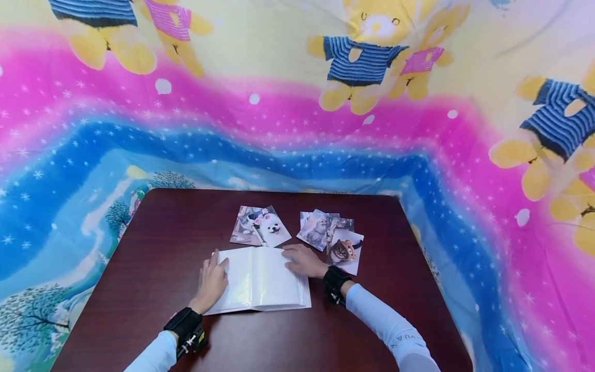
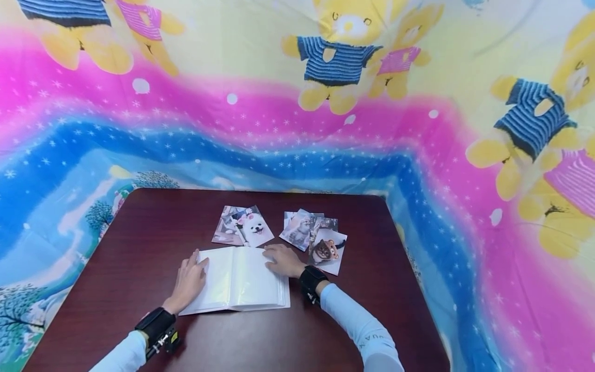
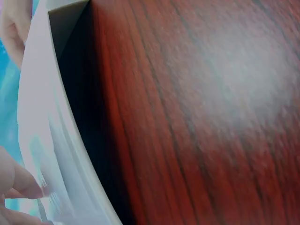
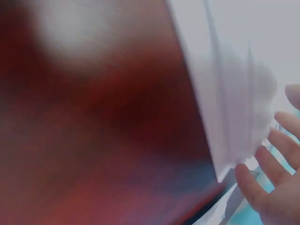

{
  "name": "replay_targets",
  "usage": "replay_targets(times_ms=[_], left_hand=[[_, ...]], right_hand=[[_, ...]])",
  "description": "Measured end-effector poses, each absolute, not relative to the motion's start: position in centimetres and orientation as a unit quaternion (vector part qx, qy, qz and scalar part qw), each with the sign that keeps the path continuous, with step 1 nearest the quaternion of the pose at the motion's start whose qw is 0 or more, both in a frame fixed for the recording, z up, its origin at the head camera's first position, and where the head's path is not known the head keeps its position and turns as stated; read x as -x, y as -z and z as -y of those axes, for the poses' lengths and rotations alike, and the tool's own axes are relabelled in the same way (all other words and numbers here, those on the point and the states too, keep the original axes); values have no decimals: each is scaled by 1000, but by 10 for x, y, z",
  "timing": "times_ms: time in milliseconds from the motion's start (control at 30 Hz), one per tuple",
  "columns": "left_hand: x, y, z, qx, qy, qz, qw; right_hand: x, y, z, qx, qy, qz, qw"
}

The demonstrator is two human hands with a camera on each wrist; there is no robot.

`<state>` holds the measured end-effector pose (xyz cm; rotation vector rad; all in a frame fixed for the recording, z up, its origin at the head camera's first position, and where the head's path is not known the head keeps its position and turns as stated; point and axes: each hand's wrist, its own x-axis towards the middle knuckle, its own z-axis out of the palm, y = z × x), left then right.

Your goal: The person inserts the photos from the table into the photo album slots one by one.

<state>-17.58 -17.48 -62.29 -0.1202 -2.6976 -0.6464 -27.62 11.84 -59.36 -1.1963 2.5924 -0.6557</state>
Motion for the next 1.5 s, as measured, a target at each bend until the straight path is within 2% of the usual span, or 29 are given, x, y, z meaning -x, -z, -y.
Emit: replay_targets(times_ms=[167,300,433,667,900,1333,1500], left_hand=[[178,618,161,68,229,945,222],[177,618,139,159,253,916,266],[174,622,117,249,247,898,267],[161,630,96,301,226,890,257],[158,631,93,327,222,888,235],[157,631,90,327,170,903,220],[160,629,92,311,179,909,210]], right_hand=[[300,595,-107,362,296,-882,64],[315,602,-96,251,319,-914,1],[325,607,-83,157,298,-941,-27],[330,611,-62,75,252,-965,18],[337,612,-54,47,231,-972,26],[339,609,-68,68,365,-928,29],[335,597,-82,39,479,-873,79]])
